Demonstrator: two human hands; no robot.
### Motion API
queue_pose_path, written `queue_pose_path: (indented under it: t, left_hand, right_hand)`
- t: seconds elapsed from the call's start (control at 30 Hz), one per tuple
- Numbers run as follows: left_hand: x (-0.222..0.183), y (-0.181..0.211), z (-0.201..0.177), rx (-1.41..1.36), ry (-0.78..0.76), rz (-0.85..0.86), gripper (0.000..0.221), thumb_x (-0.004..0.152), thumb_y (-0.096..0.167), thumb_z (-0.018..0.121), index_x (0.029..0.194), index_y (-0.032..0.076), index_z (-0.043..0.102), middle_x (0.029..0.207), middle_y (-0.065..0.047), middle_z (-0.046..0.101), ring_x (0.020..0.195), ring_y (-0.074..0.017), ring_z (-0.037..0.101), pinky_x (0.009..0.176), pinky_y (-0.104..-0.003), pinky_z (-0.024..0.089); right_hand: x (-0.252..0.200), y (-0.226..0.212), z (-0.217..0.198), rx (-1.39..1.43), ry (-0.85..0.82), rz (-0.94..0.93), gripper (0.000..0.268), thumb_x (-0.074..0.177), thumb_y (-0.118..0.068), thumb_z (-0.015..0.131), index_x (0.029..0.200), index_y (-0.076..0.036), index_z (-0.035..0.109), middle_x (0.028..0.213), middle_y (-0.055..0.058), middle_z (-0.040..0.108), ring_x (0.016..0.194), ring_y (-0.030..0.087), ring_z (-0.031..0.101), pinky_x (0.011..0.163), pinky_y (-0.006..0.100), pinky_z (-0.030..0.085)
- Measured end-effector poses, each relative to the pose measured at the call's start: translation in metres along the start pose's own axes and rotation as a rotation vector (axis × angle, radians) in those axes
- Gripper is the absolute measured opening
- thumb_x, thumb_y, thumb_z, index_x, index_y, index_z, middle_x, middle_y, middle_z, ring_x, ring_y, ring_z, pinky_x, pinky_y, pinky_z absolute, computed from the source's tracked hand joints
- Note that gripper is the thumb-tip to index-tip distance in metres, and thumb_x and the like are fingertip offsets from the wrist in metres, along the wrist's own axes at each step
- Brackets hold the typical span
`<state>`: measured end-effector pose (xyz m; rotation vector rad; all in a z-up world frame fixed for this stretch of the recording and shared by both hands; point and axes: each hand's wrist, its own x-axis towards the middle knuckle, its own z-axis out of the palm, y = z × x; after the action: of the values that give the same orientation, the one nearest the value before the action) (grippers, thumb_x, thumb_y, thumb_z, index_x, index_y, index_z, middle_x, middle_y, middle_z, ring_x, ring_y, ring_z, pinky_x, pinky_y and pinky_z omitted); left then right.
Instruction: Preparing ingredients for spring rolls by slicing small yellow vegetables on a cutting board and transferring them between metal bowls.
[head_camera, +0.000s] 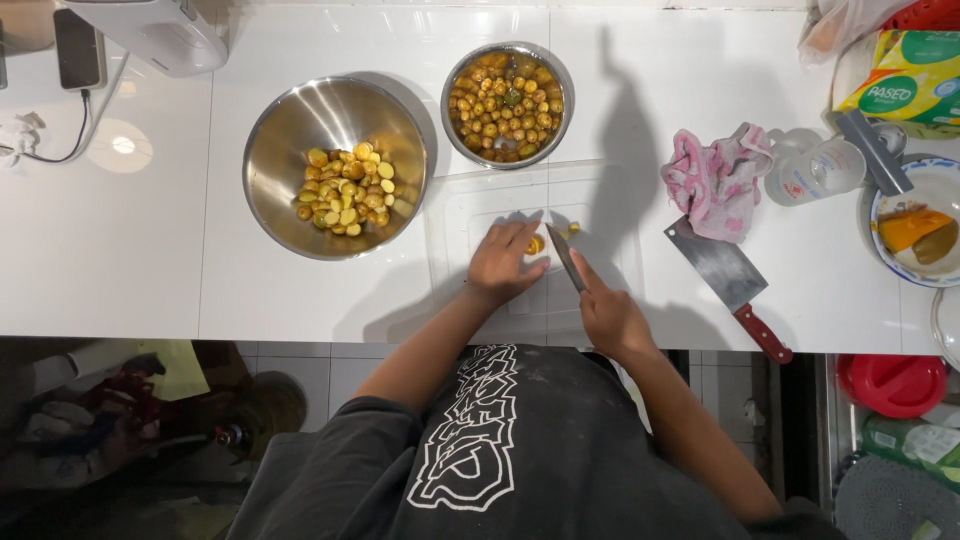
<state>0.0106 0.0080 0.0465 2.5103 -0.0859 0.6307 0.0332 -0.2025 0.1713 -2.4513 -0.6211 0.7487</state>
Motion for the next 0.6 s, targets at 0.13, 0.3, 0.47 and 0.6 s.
queue_pose_path:
  t: [0.13, 0.3, 0.47, 0.6]
  left_hand:
    - [-0.003, -0.024, 0.044, 0.143, -0.176, 0.102, 0.039, 0.094, 0.035, 0.067, 0.115, 0.003, 0.073, 0.105, -0.016, 0.068, 0.095, -0.0298, 0.062, 0.098, -0.039, 0.046]
    - [0.009, -0.001, 0.004, 0.186, -0.075, 0.094, 0.020, 0.097, 0.013, 0.067, 0.113, 0.004, 0.073, 0.104, -0.015, 0.068, 0.098, -0.0287, 0.064, 0.095, -0.035, 0.050]
    - [0.028, -0.017, -0.131, 0.196, 0.147, -0.098, 0.026, 0.099, 0.004, 0.062, 0.123, -0.001, 0.070, 0.115, -0.022, 0.068, 0.111, -0.0364, 0.063, 0.100, -0.039, 0.051]
    - [0.013, -0.102, -0.176, 0.495, 0.076, -0.292, 0.031, 0.093, -0.006, 0.066, 0.123, -0.001, 0.072, 0.115, -0.021, 0.069, 0.104, -0.0379, 0.067, 0.095, -0.046, 0.053]
  right_hand:
    - [-0.017, -0.009, -0.015, 0.078, 0.000, 0.028, 0.068, 0.100, -0.016, 0.037, 0.165, -0.031, 0.026, 0.104, 0.037, 0.070, 0.085, 0.054, 0.070, 0.071, 0.058, 0.051]
    - [-0.033, -0.015, -0.025, 0.125, 0.099, 0.177, 0.065, 0.101, -0.020, 0.037, 0.164, -0.036, 0.031, 0.108, 0.039, 0.069, 0.094, 0.055, 0.067, 0.083, 0.062, 0.053]
    - [-0.050, -0.005, -0.036, 0.124, 0.189, 0.250, 0.065, 0.102, -0.020, 0.040, 0.165, -0.032, 0.030, 0.101, 0.036, 0.071, 0.089, 0.050, 0.070, 0.078, 0.058, 0.052]
    - [-0.053, 0.010, -0.040, 0.186, 0.286, 0.302, 0.066, 0.102, -0.016, 0.043, 0.166, -0.033, 0.032, 0.093, 0.036, 0.072, 0.090, 0.051, 0.070, 0.078, 0.058, 0.055]
